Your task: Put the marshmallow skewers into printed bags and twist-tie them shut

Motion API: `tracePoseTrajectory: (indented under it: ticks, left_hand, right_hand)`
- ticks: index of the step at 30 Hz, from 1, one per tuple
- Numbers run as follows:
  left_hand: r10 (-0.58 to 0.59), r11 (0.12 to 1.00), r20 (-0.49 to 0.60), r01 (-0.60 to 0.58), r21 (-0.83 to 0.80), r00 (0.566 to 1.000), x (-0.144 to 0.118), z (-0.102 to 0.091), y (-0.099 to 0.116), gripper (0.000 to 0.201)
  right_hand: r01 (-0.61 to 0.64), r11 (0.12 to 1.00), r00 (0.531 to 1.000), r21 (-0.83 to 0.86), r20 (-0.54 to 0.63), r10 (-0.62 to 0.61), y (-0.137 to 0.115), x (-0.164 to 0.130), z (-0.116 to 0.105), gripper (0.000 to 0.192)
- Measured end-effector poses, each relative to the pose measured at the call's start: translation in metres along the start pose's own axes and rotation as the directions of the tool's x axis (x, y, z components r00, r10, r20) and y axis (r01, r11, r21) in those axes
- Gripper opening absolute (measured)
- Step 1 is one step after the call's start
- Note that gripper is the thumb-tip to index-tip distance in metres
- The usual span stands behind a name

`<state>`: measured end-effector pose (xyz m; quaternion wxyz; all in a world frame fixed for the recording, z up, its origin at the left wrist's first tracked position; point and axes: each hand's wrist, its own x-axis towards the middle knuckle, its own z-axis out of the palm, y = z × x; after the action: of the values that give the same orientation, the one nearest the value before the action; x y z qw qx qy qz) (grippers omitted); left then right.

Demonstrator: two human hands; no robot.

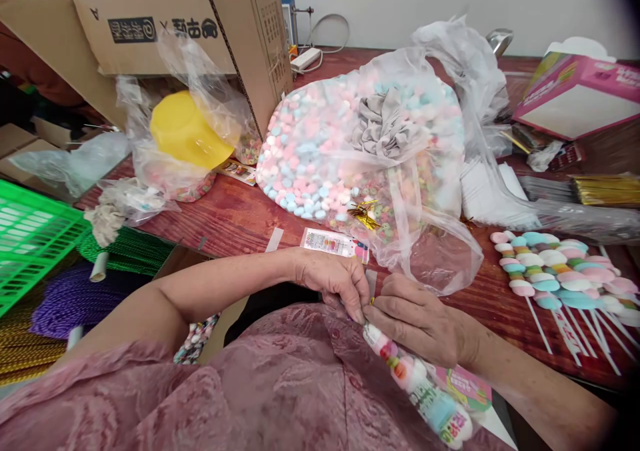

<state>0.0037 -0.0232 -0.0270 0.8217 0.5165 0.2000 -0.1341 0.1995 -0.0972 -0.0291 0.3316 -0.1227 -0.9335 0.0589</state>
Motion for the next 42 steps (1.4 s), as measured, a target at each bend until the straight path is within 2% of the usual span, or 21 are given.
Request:
tracePoseTrajectory:
  ticks: [5, 7, 12, 16, 19, 21, 23, 24, 25, 27, 29, 31, 32, 35, 37, 38, 39, 40, 41, 42]
  left_hand:
    - [-0.057, 0.998, 0.147, 0.050, 0.048, 0.987, 0.003, -0.003, -0.001, 0.027]
    - [-0.066, 0.997, 0.174, 0.059, 0.045, 0.983, 0.004, -0.003, -0.001, 0.029]
    - [0.016, 0.999, 0.105, -0.021, 0.043, 0.994, 0.001, -0.005, 0.003, 0.028]
    - [0.052, 0.973, 0.081, -0.068, 0.220, 0.995, -0.006, -0.018, 0.015, 0.022]
    - [0.153, 0.917, -0.016, -0.136, 0.376, 0.988, -0.020, -0.024, 0.038, 0.015]
    - [0.317, 0.844, -0.147, -0.208, 0.495, 0.937, -0.033, -0.017, 0.056, 0.012]
    - [0.501, 0.742, -0.252, -0.262, 0.617, 0.828, -0.045, -0.003, 0.072, 0.012]
    - [0.566, 0.698, -0.264, -0.283, 0.658, 0.781, -0.048, 0.005, 0.076, 0.013]
    - [0.600, 0.666, -0.245, -0.305, 0.681, 0.762, -0.050, 0.012, 0.076, 0.013]
    - [0.618, 0.611, -0.143, -0.358, 0.706, 0.773, -0.044, 0.018, 0.068, 0.011]
    - [0.673, 0.535, -0.116, -0.372, 0.758, 0.731, -0.028, 0.010, 0.052, 0.016]
    - [0.756, 0.485, -0.201, -0.328, 0.811, 0.623, -0.011, -0.005, 0.037, 0.020]
    - [0.800, 0.465, -0.233, -0.325, 0.824, 0.553, -0.003, -0.013, 0.031, 0.023]
    - [0.903, 0.354, -0.232, -0.321, 0.878, 0.361, 0.009, -0.025, 0.022, 0.031]
    - [0.933, 0.325, -0.258, -0.279, 0.904, 0.250, 0.011, -0.024, 0.019, 0.034]
    - [0.927, 0.362, -0.313, -0.274, 0.891, 0.208, 0.011, -0.021, 0.017, 0.038]
    - [0.901, 0.432, -0.390, -0.299, 0.851, 0.191, 0.011, -0.019, 0.015, 0.044]
    - [0.860, 0.511, -0.463, -0.350, 0.785, 0.216, 0.012, -0.016, 0.012, 0.050]
    - [0.813, 0.583, -0.508, -0.408, 0.703, 0.286, 0.012, -0.013, 0.009, 0.055]
    - [0.771, 0.636, -0.511, -0.456, 0.622, 0.379, 0.013, -0.011, 0.005, 0.057]
  right_hand:
    - [0.004, 1.000, 1.000, 0.004, -0.007, -0.004, -0.002, -0.001, 0.008, 0.028]
    - [0.009, 1.000, 1.000, -0.016, -0.017, -0.009, -0.001, -0.002, 0.010, 0.027]
    - [-0.022, 0.996, 1.000, -0.081, -0.013, 0.021, 0.001, 0.002, 0.010, 0.022]
    - [-0.027, 0.985, 1.000, -0.169, 0.000, 0.028, 0.001, 0.011, 0.008, 0.025]
    - [-0.050, 0.962, 0.996, -0.268, 0.058, 0.067, 0.008, 0.017, 0.005, 0.021]
    - [-0.078, 0.932, 0.992, -0.353, 0.069, 0.109, 0.017, 0.018, 0.002, 0.020]
    - [-0.149, 0.894, 0.983, -0.422, 0.035, 0.181, 0.030, 0.020, -0.005, 0.021]
    - [-0.202, 0.876, 0.974, -0.439, 0.004, 0.226, 0.035, 0.021, -0.009, 0.021]
    - [-0.261, 0.860, 0.961, -0.439, -0.034, 0.274, 0.040, 0.022, -0.013, 0.021]
    - [-0.385, 0.844, 0.922, -0.373, -0.126, 0.365, 0.045, 0.024, -0.019, 0.020]
    - [-0.501, 0.831, 0.863, -0.239, -0.199, 0.463, 0.043, 0.026, -0.021, 0.018]
    - [-0.594, 0.802, 0.793, -0.064, -0.216, 0.570, 0.039, 0.026, -0.016, 0.017]
    - [-0.625, 0.780, 0.762, 0.023, -0.195, 0.617, 0.037, 0.025, -0.012, 0.018]
    - [-0.675, 0.706, 0.703, 0.213, -0.106, 0.703, 0.036, 0.020, -0.001, 0.020]
    - [-0.690, 0.681, 0.667, 0.244, -0.151, 0.730, 0.037, 0.018, 0.000, 0.018]
    - [-0.696, 0.679, 0.646, 0.234, -0.210, 0.734, 0.037, 0.018, -0.002, 0.017]
    - [-0.696, 0.687, 0.631, 0.209, -0.280, 0.724, 0.037, 0.019, -0.005, 0.016]
    - [-0.689, 0.704, 0.624, 0.172, -0.352, 0.697, 0.036, 0.021, -0.008, 0.016]
    - [-0.675, 0.725, 0.627, 0.136, -0.412, 0.661, 0.034, 0.024, -0.011, 0.016]
    - [-0.653, 0.749, 0.634, 0.115, -0.458, 0.623, 0.031, 0.026, -0.011, 0.015]
